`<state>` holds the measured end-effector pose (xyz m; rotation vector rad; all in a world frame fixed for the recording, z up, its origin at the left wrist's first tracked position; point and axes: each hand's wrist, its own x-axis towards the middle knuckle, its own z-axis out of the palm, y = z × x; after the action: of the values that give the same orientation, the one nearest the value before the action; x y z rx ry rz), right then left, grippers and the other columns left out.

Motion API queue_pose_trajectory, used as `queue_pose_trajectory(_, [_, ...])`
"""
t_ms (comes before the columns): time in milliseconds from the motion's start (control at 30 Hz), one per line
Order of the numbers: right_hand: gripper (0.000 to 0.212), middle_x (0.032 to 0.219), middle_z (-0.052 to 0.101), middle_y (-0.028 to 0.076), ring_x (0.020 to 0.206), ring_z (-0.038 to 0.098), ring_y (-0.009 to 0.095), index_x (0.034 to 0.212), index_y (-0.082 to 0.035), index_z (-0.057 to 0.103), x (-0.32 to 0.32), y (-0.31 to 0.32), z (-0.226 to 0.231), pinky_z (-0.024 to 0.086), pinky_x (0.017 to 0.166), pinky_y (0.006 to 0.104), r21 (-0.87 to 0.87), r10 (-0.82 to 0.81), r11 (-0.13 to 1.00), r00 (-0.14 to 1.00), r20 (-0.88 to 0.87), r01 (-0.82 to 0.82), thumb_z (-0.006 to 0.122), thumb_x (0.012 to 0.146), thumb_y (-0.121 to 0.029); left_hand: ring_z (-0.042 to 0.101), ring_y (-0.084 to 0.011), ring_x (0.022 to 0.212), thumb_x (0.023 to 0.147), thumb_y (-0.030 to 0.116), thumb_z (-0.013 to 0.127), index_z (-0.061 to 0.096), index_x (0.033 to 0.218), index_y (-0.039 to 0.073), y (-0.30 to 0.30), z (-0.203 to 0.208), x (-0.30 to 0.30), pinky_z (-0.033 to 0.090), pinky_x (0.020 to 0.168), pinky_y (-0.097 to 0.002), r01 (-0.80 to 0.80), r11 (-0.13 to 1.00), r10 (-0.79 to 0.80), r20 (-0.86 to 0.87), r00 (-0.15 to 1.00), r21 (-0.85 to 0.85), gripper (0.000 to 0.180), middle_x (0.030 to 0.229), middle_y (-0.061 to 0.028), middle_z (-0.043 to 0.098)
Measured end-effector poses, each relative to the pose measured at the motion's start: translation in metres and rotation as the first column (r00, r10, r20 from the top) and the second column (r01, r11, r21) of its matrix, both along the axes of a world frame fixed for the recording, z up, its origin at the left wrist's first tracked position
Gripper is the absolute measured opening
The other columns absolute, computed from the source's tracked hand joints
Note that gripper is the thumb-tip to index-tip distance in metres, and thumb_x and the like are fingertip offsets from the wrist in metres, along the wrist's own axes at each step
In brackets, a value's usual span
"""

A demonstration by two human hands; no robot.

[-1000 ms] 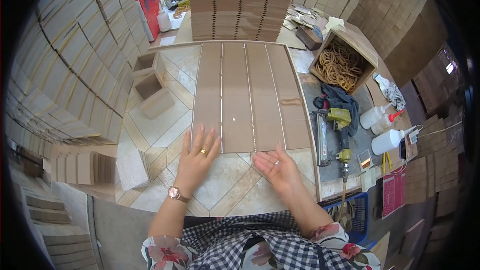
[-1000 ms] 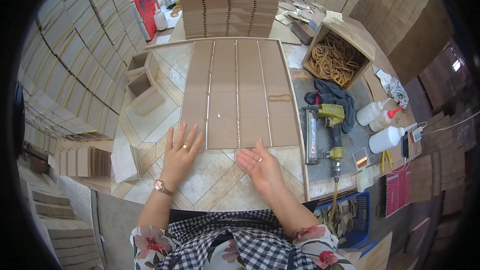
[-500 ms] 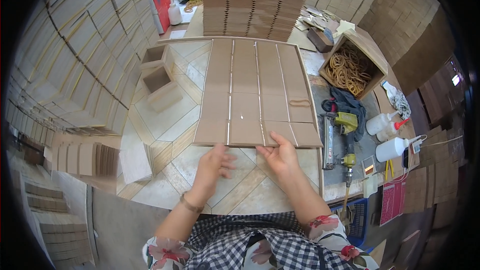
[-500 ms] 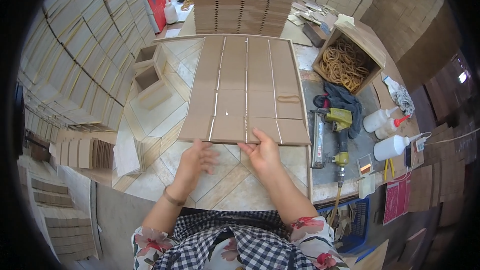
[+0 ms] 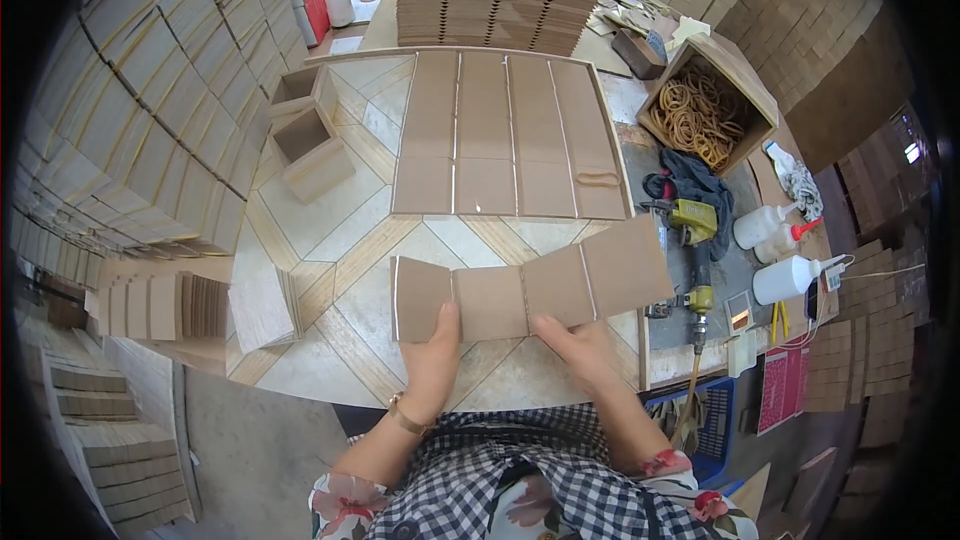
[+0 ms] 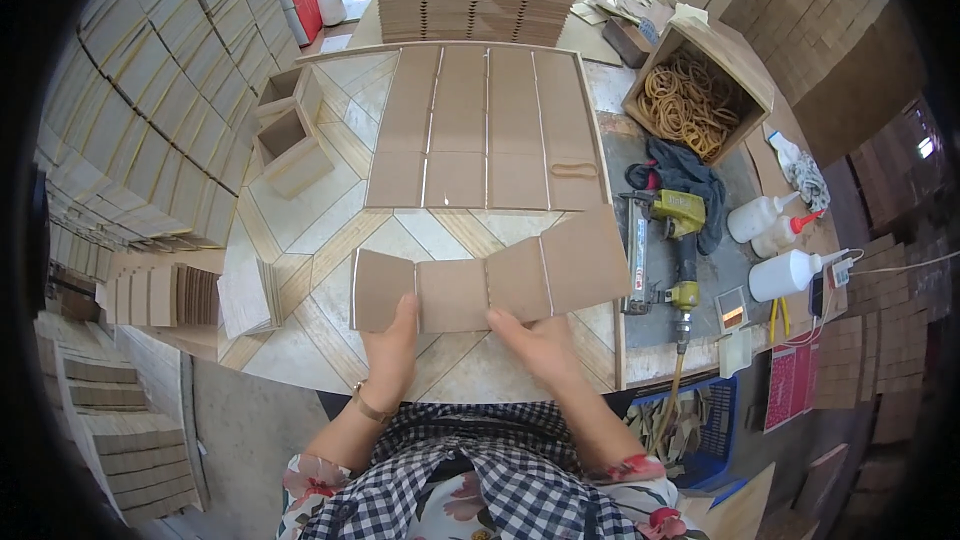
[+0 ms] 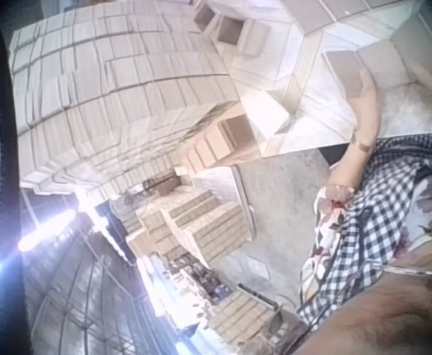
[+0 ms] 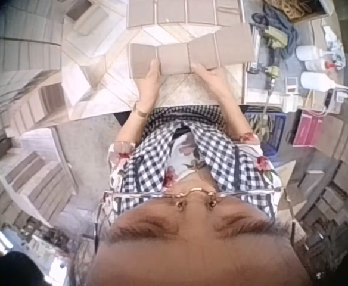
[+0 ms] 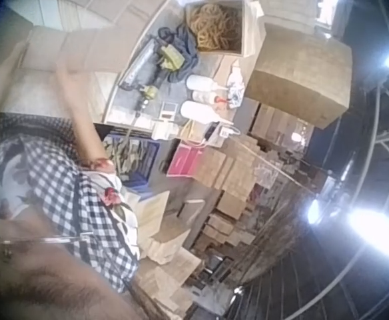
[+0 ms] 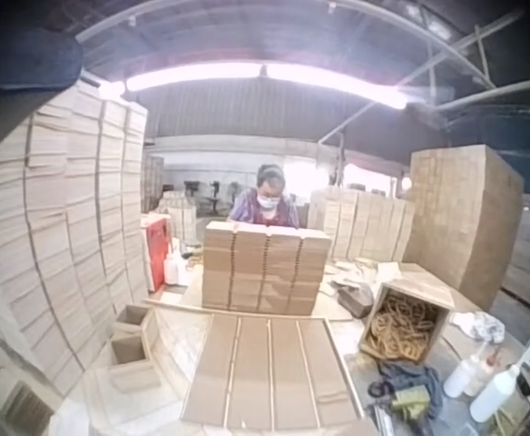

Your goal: Assembling wooden boxes using a pneumatic nail gun, applying glue, and securing items with rubber bands.

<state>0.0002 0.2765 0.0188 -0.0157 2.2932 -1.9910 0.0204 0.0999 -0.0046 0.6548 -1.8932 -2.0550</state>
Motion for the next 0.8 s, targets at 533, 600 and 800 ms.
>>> queue_pose_trajectory(533, [0.056,0.129,0.044,0.032,0.108,0.056,0.042,0.128,0.006,0.045,0.018,-0.023,0.030,0.053,0.074,0.0359,0.680,0.261,0.694,0.796,-0.545,0.238,0.057,0.074,0.003,0.033,-0.0449,0.123,0.080,0.016,0.063,0.023,0.135,-0.011,0.005,0.012,0.015,0.028,0.104,-0.0469,0.223,0.593,-0.355,-0.002,0.935,-0.773,0.073,0.136,-0.0340,0.027])
queue_pose_trajectory(600, [0.059,0.130,0.043,0.032,0.102,0.060,0.039,0.126,0.007,0.046,0.019,-0.031,0.034,0.054,0.070,0.0349,0.767,0.394,0.600,0.750,-0.531,0.228,0.059,0.069,0.001,0.032,-0.0455,0.125,0.078,0.016,0.064,0.020,0.136,-0.010,0.005,0.018,0.022,0.026,0.106,-0.0478,0.337,0.819,-0.449,-0.151,0.881,-0.464,0.078,0.135,-0.0332,0.029])
queue_pose_trajectory(800, [0.059,0.133,0.039,0.033,0.078,0.065,0.027,0.128,0.007,0.044,0.022,-0.027,0.038,0.055,0.063,0.0319,0.885,0.495,0.422,0.769,-0.406,0.196,0.055,0.071,-0.007,0.035,-0.0465,0.123,0.078,0.018,0.066,0.032,0.132,-0.008,-0.006,0.033,0.030,0.033,0.102,-0.0479,0.329,0.646,-0.565,-0.141,0.813,-0.689,0.069,0.135,-0.0325,0.031])
